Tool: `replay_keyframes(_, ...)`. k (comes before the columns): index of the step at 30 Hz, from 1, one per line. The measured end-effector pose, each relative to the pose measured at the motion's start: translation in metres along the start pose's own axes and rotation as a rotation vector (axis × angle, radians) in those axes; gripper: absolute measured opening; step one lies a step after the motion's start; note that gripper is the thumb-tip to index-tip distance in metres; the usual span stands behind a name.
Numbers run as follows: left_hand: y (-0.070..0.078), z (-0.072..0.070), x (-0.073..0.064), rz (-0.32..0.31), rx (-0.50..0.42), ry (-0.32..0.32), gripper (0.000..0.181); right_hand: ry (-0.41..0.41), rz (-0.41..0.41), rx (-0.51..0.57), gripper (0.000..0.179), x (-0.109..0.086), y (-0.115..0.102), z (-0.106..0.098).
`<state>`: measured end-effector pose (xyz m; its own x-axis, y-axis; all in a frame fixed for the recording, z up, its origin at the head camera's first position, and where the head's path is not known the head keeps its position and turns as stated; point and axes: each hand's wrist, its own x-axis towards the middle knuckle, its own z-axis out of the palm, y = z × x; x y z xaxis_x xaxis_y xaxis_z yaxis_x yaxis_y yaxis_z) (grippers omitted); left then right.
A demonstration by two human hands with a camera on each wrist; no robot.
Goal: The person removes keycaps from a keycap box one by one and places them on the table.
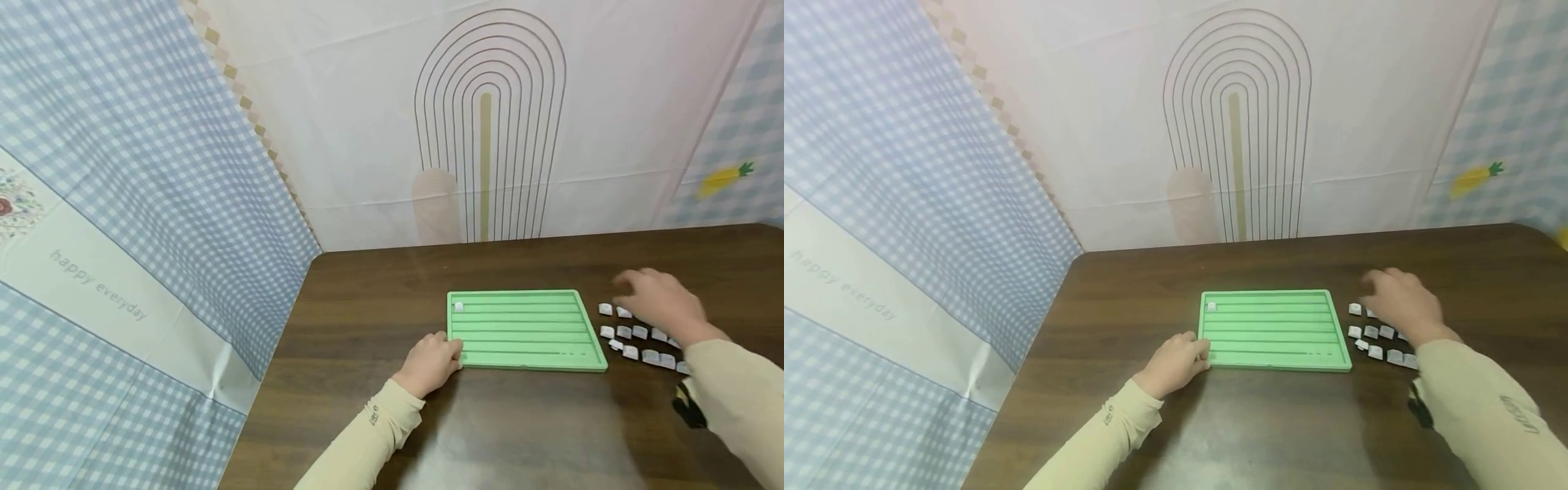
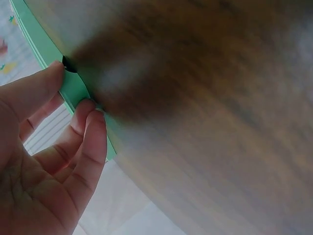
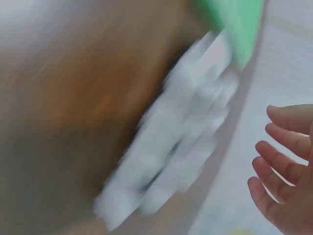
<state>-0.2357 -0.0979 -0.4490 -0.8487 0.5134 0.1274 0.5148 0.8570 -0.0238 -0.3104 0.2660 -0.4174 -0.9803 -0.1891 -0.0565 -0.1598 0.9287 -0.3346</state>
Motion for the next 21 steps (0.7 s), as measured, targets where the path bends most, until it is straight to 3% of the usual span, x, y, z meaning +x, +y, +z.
replay_keyframes(5,-0.002,-0.005,0.002,-0.010,-0.012,-0.027,0.020,0.041,-0.163,0.021,0.036,0.028,-0.082,0.016)
replay_keyframes(10,-0.002,-0.006,0.006,-0.001,0.004,-0.017,0.020,0.082,-0.241,0.070,0.029,0.051,-0.143,0.051)
replay_keyframes(15,-0.002,-0.003,0.006,0.035,0.055,0.019,0.019,0.089,-0.286,0.067,0.028,0.065,-0.180,0.084)
replay_keyframes(21,-0.004,0.000,0.001,0.047,0.102,0.032,0.019,0.120,-0.329,-0.036,0.020,0.070,-0.195,0.107)
